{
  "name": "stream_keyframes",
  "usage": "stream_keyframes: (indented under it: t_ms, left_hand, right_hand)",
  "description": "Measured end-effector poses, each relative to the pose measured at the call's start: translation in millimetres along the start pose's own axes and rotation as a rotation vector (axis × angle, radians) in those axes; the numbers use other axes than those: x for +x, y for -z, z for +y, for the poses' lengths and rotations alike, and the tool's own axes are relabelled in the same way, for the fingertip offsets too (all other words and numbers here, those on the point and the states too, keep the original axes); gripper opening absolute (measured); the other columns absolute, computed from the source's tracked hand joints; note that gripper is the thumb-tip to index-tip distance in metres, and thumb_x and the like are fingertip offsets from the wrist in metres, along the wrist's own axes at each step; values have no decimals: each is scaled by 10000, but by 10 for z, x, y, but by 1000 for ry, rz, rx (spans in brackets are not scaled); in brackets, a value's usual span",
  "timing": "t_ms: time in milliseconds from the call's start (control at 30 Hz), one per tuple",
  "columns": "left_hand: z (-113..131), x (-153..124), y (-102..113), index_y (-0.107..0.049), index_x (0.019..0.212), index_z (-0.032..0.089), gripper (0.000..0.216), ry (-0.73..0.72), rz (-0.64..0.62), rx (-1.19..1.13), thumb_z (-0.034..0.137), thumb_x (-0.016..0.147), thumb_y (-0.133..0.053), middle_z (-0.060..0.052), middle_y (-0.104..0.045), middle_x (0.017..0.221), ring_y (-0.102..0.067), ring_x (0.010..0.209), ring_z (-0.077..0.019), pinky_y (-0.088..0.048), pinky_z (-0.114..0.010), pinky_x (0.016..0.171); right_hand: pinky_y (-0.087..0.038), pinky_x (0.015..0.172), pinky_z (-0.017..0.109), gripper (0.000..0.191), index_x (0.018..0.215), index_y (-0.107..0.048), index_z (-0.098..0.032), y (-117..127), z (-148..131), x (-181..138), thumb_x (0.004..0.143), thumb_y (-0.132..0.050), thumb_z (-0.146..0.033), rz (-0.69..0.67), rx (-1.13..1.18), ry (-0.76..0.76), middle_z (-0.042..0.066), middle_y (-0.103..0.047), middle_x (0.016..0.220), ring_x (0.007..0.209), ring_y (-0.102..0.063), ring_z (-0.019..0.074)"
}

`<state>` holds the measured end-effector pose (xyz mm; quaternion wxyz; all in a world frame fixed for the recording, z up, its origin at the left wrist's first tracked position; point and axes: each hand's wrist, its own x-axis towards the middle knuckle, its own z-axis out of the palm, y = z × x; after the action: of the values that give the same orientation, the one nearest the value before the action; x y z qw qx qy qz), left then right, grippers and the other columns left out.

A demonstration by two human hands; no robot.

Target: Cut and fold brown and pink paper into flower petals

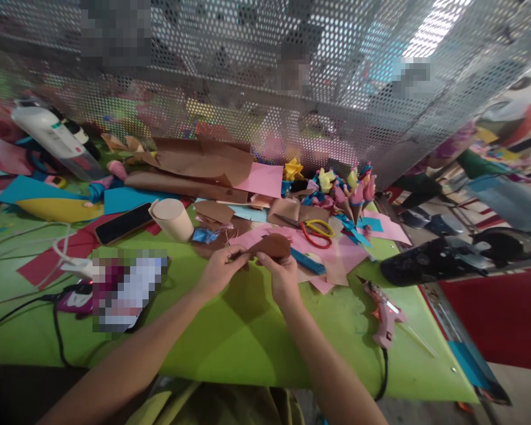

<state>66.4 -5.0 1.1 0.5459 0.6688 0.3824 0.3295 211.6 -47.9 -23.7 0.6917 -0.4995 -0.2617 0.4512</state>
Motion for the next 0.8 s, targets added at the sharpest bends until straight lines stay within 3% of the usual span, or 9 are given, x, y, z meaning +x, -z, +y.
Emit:
stream_keyframes:
  t_ms: [133,500,667,800]
  left_hand:
    - [13,-8,-2,-617,714,177,286,-6,13,-9,394,885,-546,7,-621,658,-542,654,-143,-391,-247,640]
    - [-6,-2,-6,-523,696,186,307,-23,-32,35,411,905,-509,36,-475,623,-442,616,-124,-319,-249,592]
    - [-39,21,-8,-526,760,194,262,-43,-35,119,418,895,-517,27,-483,653,-447,623,-135,-310,-256,577]
    - [-61,42,-12,-491,704,203,275,-39,-5,107,398,898,-503,43,-390,589,-383,565,-125,-275,-260,543]
  right_hand:
    - [-458,571,264,198,707,-759,-187,-23,24,-19,589,-873,-299,-93,-46,-12,11,-725,680,598,-574,135]
    - [-404,498,254,253,638,-695,-179,-26,-41,10,561,-862,-353,40,-40,-1,-12,-648,582,511,-485,107]
    - [-406,498,253,248,675,-711,-177,-38,-23,-11,581,-854,-358,-18,-87,8,-1,-666,606,522,-500,113]
    - [-412,502,258,247,688,-720,-180,-36,-18,-13,588,-847,-366,-54,-128,12,9,-678,627,545,-522,129]
